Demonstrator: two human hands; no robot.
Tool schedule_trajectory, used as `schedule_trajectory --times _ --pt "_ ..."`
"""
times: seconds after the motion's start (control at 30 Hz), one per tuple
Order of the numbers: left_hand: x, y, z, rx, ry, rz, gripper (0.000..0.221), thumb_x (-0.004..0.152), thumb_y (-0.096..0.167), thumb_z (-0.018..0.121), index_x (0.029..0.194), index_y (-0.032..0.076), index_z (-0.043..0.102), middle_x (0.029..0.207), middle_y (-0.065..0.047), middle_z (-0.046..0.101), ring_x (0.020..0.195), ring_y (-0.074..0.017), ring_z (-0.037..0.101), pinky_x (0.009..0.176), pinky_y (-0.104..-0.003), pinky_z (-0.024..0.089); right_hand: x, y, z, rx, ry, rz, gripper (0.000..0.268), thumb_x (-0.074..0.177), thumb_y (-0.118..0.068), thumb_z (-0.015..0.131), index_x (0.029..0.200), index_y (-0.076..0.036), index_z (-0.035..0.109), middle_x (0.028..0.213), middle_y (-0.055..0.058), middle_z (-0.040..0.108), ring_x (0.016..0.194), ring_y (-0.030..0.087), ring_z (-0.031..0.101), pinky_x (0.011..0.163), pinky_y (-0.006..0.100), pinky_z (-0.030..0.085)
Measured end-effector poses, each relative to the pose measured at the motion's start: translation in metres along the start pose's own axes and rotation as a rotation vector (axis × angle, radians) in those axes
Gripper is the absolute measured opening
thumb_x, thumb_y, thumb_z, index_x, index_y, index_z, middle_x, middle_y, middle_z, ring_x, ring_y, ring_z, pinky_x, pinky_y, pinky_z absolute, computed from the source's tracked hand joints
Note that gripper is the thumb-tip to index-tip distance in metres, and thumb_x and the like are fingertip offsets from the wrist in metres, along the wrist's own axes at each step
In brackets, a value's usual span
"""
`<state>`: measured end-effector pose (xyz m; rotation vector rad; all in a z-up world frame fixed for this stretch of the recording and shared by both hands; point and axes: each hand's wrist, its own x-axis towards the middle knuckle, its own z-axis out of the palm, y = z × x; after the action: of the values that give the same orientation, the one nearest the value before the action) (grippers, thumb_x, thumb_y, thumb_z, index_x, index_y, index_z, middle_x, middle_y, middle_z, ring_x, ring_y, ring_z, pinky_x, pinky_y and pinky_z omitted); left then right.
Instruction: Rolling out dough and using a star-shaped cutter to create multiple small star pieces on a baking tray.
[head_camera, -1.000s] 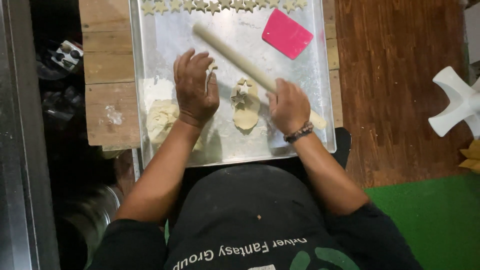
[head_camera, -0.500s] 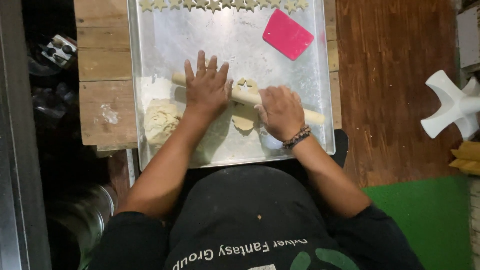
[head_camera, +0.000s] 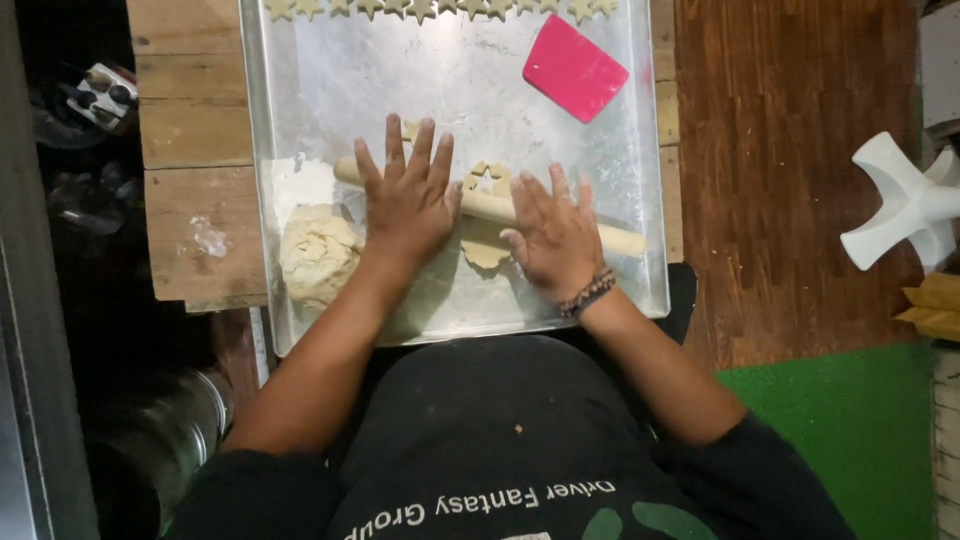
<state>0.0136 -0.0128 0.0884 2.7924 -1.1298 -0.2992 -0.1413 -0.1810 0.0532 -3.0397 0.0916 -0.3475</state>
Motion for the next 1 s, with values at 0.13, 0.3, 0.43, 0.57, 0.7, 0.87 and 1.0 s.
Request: schedule_trajectory --times 0.13,0.3,0.43,0.57,0.7,0.87,1.0 --pt "-0.016 -0.004 0.008 -0.058 -0.032 -0.01 0.067 0.107 0.049 0.025 0.167 0.02 0.025 0.175 -0.007 0.014 0.16 -0.0385 -0.005 0.123 -0.069 -0.008 -0.009 -0.007 -0.002 0.034 0.046 -0.017 0.071 0.104 -0.052 0.044 0.161 -0.011 0.031 0.155 0.019 0.049 0.146 0.051 0.036 0.11 0.072 0.029" --pt "-0.002 -0.006 0.01 -0.09 0.054 -0.005 0.065 0.109 0.049 0.032 0.166 0.018 0.033 0.174 -0.01 0.022 0.159 -0.0407 0.001 0.122 -0.07 -0.004 0.011 0.001 -0.004 0.007 -0.09 0.028 0.069 0.104 -0.055 0.042 0.154 -0.007 0.046 0.15 0.019 0.054 0.147 0.049 0.034 0.112 0.071 0.026" --pt "0.02 -0.007 0.011 -0.082 0.026 -0.05 0.064 0.11 0.051 0.024 0.167 0.021 0.03 0.175 -0.007 0.018 0.16 -0.0356 -0.004 0.122 -0.068 -0.01 0.026 0.013 0.001 -0.007 -0.09 0.064 0.067 0.104 -0.051 0.045 0.155 -0.008 0.046 0.155 0.018 0.05 0.148 0.048 0.032 0.113 0.073 0.023" --pt "-0.004 0.0 -0.003 -0.071 -0.043 -0.043 0.068 0.108 0.054 0.026 0.167 0.022 0.024 0.175 -0.006 0.013 0.16 -0.0375 -0.006 0.122 -0.07 -0.01 0.011 0.0 -0.007 -0.008 -0.045 0.037 0.072 0.103 -0.055 0.046 0.156 -0.007 0.041 0.155 0.019 0.048 0.147 0.05 0.034 0.112 0.073 0.025" --pt "-0.027 -0.003 0.007 -0.033 -0.087 -0.035 0.069 0.107 0.053 0.029 0.168 0.024 0.017 0.176 -0.003 0.007 0.159 -0.0377 -0.01 0.123 -0.07 -0.009 -0.012 -0.014 -0.007 0.074 0.026 0.002 0.078 0.101 -0.061 0.049 0.158 -0.01 0.039 0.156 0.017 0.049 0.147 0.049 0.035 0.112 0.072 0.027" --pt "-0.009 0.0 -0.009 -0.092 -0.005 -0.033 0.065 0.109 0.05 0.029 0.166 0.021 0.028 0.174 -0.007 0.018 0.159 -0.0396 -0.003 0.121 -0.072 -0.006 0.018 0.002 -0.006 -0.01 -0.106 0.039 0.072 0.1 -0.052 0.046 0.157 -0.007 0.04 0.159 0.018 0.045 0.148 0.049 0.031 0.112 0.072 0.026" --pt "0.027 -0.006 0.017 -0.095 0.048 -0.063 0.064 0.11 0.054 0.022 0.166 0.024 0.031 0.174 -0.007 0.017 0.159 -0.0366 -0.005 0.119 -0.072 -0.011 0.041 0.014 -0.007 0.002 -0.223 0.14 0.07 0.105 -0.052 0.038 0.158 -0.007 0.039 0.16 0.019 0.043 0.153 0.046 0.023 0.117 0.071 0.016"
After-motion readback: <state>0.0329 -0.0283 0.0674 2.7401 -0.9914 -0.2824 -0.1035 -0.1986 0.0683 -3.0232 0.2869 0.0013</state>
